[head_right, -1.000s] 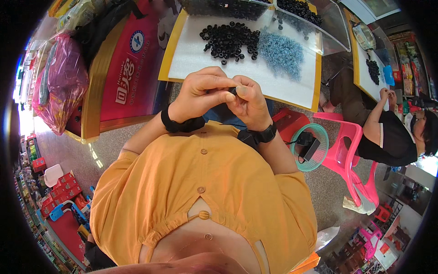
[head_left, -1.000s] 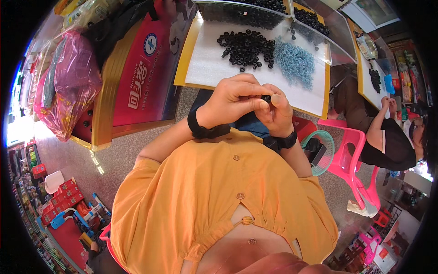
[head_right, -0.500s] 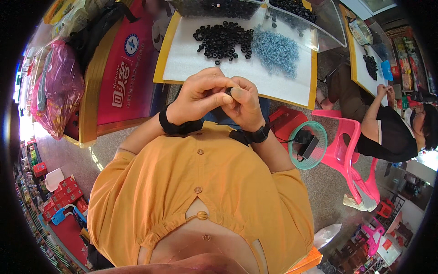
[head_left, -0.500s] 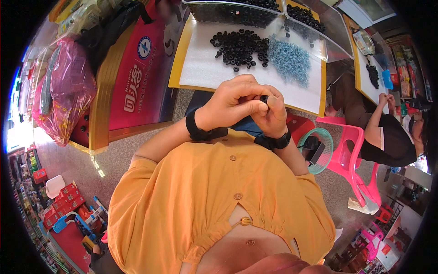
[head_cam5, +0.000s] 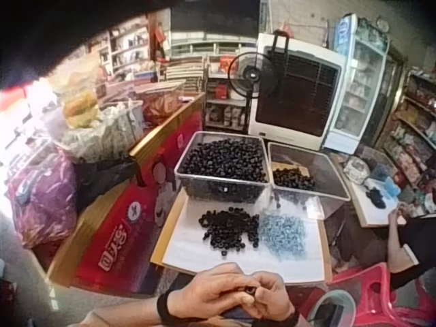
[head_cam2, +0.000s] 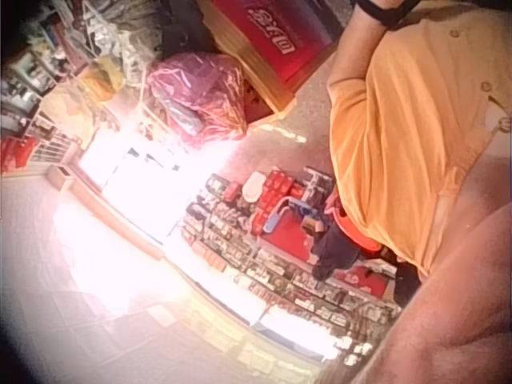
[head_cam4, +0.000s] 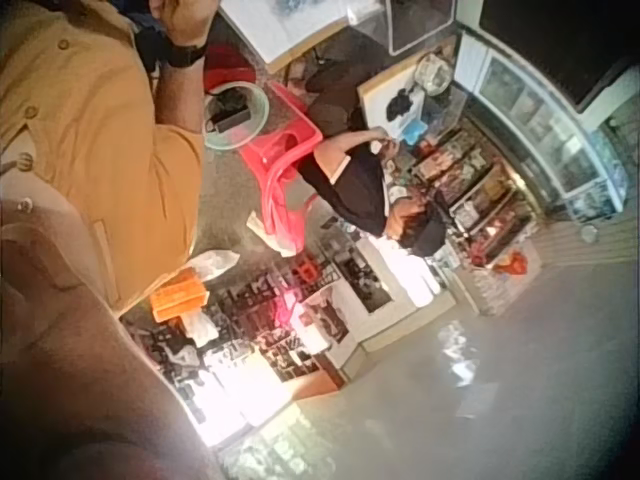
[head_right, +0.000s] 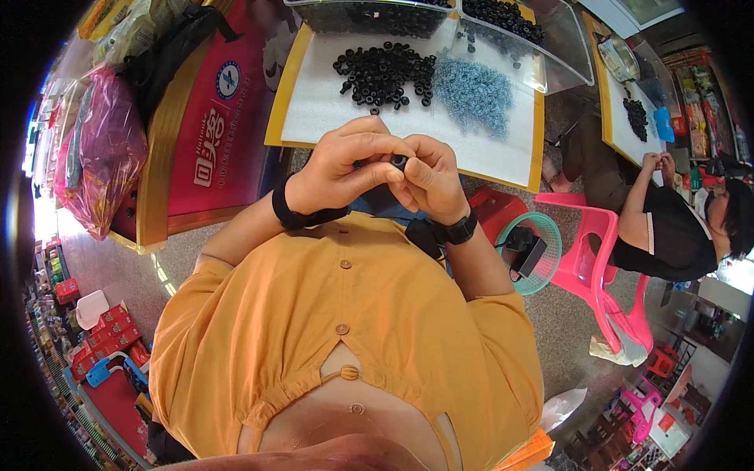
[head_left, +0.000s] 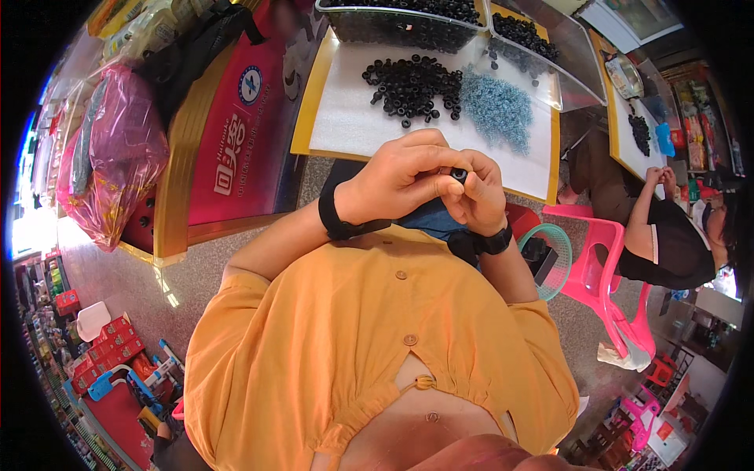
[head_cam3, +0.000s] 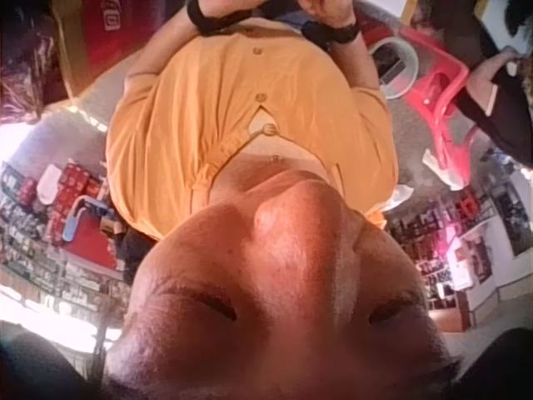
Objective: The person repeatedly picks up small black plastic components and pins from the workbench and assembles them together by hand.
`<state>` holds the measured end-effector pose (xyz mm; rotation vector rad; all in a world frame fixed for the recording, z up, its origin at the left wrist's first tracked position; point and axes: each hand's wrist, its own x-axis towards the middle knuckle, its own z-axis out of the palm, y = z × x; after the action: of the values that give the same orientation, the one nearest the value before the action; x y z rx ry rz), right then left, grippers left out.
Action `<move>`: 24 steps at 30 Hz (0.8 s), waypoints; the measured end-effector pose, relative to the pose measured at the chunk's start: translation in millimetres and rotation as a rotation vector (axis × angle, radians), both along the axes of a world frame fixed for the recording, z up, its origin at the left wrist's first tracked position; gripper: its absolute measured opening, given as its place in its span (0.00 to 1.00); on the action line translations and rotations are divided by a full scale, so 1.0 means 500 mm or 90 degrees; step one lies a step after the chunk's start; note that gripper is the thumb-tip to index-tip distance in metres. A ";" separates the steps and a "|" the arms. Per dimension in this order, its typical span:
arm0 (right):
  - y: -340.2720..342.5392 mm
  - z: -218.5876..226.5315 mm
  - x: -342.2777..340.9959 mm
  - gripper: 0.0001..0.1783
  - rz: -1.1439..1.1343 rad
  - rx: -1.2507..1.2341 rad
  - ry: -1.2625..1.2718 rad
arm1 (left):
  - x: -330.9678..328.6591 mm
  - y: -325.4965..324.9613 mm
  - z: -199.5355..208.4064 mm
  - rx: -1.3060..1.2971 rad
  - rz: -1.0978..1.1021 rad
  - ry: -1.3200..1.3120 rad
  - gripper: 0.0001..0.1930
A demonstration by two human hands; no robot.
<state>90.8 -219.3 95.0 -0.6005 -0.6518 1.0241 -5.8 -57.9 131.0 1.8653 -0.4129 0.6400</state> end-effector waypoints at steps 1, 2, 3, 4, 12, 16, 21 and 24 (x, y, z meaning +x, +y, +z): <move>0.000 0.002 0.002 0.20 0.000 -0.010 -0.013 | 0.002 0.002 -0.003 -0.001 -0.005 -0.005 0.13; 0.000 0.004 0.004 0.19 -0.001 -0.020 -0.027 | 0.004 0.004 -0.006 -0.003 -0.011 -0.011 0.13; -0.002 0.006 0.003 0.19 -0.001 -0.018 -0.031 | 0.000 0.003 -0.010 -0.001 -0.011 -0.014 0.13; -0.003 0.008 0.002 0.18 0.004 -0.046 -0.031 | -0.005 0.002 -0.016 -0.020 -0.004 0.008 0.13; 0.023 0.094 0.166 0.12 -0.251 -0.356 -0.358 | -0.039 0.063 0.042 -0.096 0.143 0.098 0.19; 0.044 0.150 0.319 0.14 -0.481 -0.331 -0.488 | -0.098 0.117 0.196 -0.032 0.208 -0.094 0.17; 0.092 0.118 0.472 0.29 -0.645 -0.390 -0.665 | -0.201 0.080 0.336 -0.490 -0.108 -0.449 0.13; 0.071 0.098 0.486 0.45 -0.696 -0.473 -0.760 | -0.285 0.058 0.341 -0.502 -0.140 -0.477 0.13</move>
<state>334.0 -183.7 143.9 -2.0064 -0.7593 -0.2959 -148.4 -28.9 301.5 0.7794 -0.7059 1.1435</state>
